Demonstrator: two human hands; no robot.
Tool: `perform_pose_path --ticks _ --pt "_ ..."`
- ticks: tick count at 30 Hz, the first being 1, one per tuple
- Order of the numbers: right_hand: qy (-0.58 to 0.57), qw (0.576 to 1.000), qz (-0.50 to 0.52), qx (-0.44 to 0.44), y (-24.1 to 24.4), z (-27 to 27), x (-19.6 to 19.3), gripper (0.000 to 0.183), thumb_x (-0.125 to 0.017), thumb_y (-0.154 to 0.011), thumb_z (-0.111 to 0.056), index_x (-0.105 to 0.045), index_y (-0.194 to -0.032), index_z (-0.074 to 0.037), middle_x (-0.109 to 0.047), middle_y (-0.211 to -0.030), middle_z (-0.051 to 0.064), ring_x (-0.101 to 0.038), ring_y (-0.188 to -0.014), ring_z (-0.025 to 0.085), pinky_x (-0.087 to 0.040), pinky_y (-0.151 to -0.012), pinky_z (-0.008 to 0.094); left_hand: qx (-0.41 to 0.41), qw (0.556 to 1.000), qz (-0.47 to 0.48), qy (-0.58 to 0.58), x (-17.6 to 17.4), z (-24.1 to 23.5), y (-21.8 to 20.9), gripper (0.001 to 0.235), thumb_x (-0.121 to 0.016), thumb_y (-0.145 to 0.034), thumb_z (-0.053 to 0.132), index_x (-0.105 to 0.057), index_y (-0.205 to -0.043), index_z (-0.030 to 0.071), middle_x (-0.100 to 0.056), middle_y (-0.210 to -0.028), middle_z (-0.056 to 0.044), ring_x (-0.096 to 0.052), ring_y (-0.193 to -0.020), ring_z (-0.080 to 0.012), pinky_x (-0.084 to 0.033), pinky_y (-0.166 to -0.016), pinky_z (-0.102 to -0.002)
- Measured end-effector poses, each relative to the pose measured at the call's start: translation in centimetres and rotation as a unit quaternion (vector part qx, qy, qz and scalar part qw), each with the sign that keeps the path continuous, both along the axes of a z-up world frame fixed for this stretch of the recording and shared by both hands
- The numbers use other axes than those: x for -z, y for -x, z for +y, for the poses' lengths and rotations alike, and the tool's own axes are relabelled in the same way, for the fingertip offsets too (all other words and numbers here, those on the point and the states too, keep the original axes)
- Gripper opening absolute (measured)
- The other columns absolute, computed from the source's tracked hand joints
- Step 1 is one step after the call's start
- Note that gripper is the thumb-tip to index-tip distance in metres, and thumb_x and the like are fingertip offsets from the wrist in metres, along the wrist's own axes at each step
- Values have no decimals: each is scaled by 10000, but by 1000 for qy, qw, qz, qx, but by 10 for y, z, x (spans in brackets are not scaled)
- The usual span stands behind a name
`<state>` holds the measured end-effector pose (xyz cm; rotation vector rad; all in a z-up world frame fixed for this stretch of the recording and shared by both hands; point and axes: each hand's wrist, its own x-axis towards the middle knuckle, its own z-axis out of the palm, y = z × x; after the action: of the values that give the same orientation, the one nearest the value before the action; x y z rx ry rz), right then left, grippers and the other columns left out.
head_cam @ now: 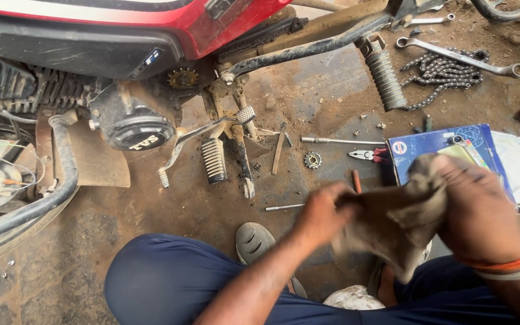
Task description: The person cleans a small metal part with a cloth, then uses a T-handle wrench to tighten a bolt on the motorcycle's engine area. The person remains seated on the ground throughout the task.
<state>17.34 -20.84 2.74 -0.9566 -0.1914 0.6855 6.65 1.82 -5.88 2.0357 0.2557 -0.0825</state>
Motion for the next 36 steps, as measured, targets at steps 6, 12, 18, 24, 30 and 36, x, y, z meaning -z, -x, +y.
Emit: perform_pose_path --ticks 6,12,18,24,30,36 --pt "4 995 59 80 -11 14 -12 129 -519 -1162 -105 -616 -1216 -40 -684 -1059 44 -653 -891 129 -543 -792 272 -141 952 218 -162 66 60 -2 246 -706 -916 156 -716 -1162 165 -717 -1178 -79 -685 -1090 -276 -542 -925 -415" --pt "66 989 121 57 -5 23 -15 228 -474 -1026 -73 -562 -1236 -79 -704 -1064 105 -687 -920 213 -562 -806 367 -196 931 209 -225 139 80 2 306 -755 -884 158 -726 -1189 166 -700 -1218 -80 -670 -1132 -306 -542 -959 -417" --pt "-45 997 57 8 -4 18 -12 288 -520 -1035 -52 -540 -1320 -91 -672 -1130 116 -660 -1021 223 -548 -895 405 -192 921 239 -238 171 77 -9 305 -762 -900 224 -735 -1203 202 -699 -1240 -41 -670 -1127 -305 -540 -970 -422" --pt "-122 991 42 -25 -2 13 0 118 -566 -1080 -77 -615 -1136 15 -680 -1141 147 -672 -1071 257 -559 -931 445 -159 926 242 -244 181 74 -16 216 -726 -937 219 -756 -1148 184 -710 -1211 -66 -683 -1113 -320 -556 -955 -426" --pt "-134 989 47 -25 -4 10 6 162 -627 -1030 -65 -644 -1158 32 -697 -1153 157 -698 -1019 282 -592 -864 504 -165 915 257 -264 203 75 -18 192 -612 -1002 169 -753 -1130 142 -691 -1227 -109 -674 -1129 -354 -557 -942 -462" --pt "-110 994 2 -7 -3 8 1 286 -684 -958 20 -631 -1239 -2 -701 -1200 142 -688 -1073 241 -573 -920 425 -279 941 173 -83 197 73 -29 188 -587 -1037 171 -681 -1181 96 -713 -1050 -121 -707 -962 -273 -578 -854 -425"
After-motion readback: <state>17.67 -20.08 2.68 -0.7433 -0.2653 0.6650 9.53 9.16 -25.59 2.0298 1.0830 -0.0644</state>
